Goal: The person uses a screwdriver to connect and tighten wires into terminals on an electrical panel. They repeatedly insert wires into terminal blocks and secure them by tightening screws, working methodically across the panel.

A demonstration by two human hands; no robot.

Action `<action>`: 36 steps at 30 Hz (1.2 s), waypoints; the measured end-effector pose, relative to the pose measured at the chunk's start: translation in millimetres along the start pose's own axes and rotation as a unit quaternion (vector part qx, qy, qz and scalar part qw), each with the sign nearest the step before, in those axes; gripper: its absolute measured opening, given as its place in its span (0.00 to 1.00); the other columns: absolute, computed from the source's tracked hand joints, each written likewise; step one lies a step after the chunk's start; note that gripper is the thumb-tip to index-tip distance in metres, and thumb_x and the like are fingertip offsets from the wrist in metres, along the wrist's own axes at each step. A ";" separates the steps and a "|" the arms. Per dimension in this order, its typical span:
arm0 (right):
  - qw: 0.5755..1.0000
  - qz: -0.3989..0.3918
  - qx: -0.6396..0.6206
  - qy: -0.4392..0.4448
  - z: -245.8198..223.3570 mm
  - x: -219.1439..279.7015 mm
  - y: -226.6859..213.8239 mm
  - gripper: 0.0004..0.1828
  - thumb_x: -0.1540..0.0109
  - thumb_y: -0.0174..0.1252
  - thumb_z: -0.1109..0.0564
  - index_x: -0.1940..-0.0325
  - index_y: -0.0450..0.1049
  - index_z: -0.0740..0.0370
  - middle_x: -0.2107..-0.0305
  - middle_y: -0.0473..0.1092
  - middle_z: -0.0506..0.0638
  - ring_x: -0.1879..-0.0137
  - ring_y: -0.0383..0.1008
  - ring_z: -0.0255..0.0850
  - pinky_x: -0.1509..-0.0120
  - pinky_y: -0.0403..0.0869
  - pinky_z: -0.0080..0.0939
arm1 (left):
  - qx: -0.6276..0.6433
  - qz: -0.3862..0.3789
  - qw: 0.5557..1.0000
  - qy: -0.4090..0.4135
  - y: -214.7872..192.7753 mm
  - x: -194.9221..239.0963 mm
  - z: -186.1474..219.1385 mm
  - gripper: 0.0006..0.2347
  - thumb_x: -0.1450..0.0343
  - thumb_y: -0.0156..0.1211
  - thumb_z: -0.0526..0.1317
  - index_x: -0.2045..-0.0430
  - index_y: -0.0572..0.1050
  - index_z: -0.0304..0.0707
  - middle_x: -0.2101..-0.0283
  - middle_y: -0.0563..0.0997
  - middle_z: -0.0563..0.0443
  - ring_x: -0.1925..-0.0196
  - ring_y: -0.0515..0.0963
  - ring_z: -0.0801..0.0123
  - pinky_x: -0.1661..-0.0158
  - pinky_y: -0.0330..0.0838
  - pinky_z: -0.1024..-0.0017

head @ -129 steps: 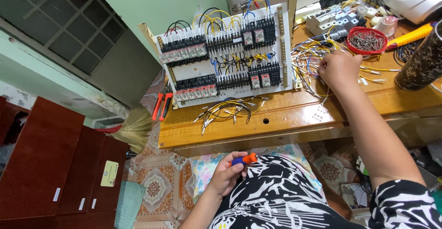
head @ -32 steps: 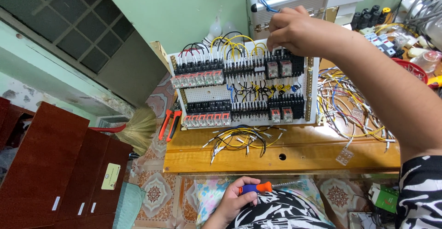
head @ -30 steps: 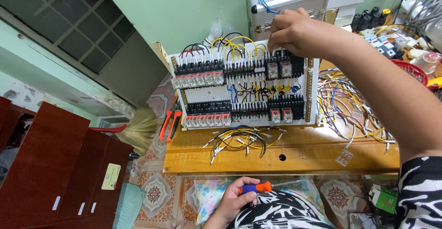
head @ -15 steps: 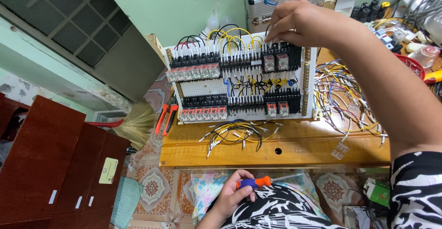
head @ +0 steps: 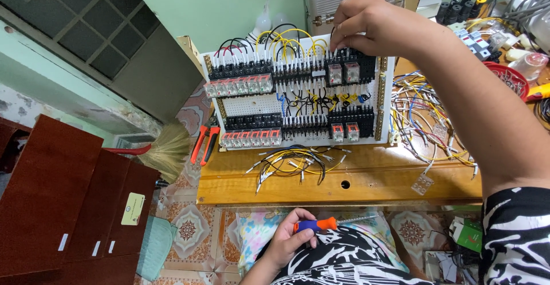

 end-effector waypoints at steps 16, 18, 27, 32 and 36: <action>1.000 0.007 0.019 -0.012 1.6 -0.2 1.1 0.12 0.34 0.59 0.64 0.53 0.84 0.52 0.59 0.71 0.51 0.53 0.73 0.52 0.48 0.68 0.55 | 0.006 -0.018 1.000 0.018 1.3 -1.9 -3.8 0.14 0.28 0.62 0.40 0.52 0.69 0.36 0.73 0.79 0.47 0.69 0.79 0.71 0.57 0.72 0.74; 0.999 -0.004 0.030 0.017 3.6 2.3 3.1 0.13 0.35 0.59 0.64 0.53 0.84 0.48 0.58 0.70 0.48 0.51 0.73 0.50 0.46 0.66 0.57 | 0.011 -0.021 0.999 0.021 0.4 -2.8 -4.0 0.14 0.28 0.63 0.40 0.52 0.69 0.36 0.74 0.79 0.48 0.70 0.79 0.70 0.58 0.72 0.75; 0.996 -0.026 0.074 0.032 6.3 1.3 8.3 0.13 0.36 0.58 0.64 0.55 0.83 0.47 0.59 0.70 0.46 0.50 0.72 0.49 0.48 0.65 0.56 | 0.003 -0.015 1.000 0.016 2.1 -1.8 -0.3 0.14 0.28 0.64 0.40 0.53 0.69 0.37 0.73 0.79 0.48 0.70 0.80 0.71 0.58 0.72 0.75; 0.996 -0.025 0.076 0.039 3.9 2.2 8.0 0.15 0.36 0.57 0.65 0.54 0.83 0.46 0.59 0.69 0.46 0.49 0.71 0.49 0.48 0.62 0.53 | -0.023 -0.004 1.000 0.013 2.0 -0.4 2.2 0.14 0.29 0.63 0.43 0.53 0.70 0.37 0.74 0.77 0.49 0.72 0.79 0.74 0.58 0.73 0.77; 0.993 -0.015 0.116 0.027 -0.5 2.7 7.8 0.16 0.37 0.58 0.66 0.56 0.84 0.46 0.60 0.69 0.45 0.50 0.70 0.49 0.47 0.61 0.52 | -0.024 -0.010 1.000 0.007 2.5 0.3 6.1 0.13 0.28 0.62 0.42 0.53 0.70 0.39 0.74 0.78 0.50 0.70 0.80 0.73 0.56 0.74 0.74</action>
Point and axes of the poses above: each hand's wrist, its own x-axis away from the middle knuckle, its own y-axis out of the palm, z = x × y, the point moved 2 cm from there along -x, towards the middle knuckle
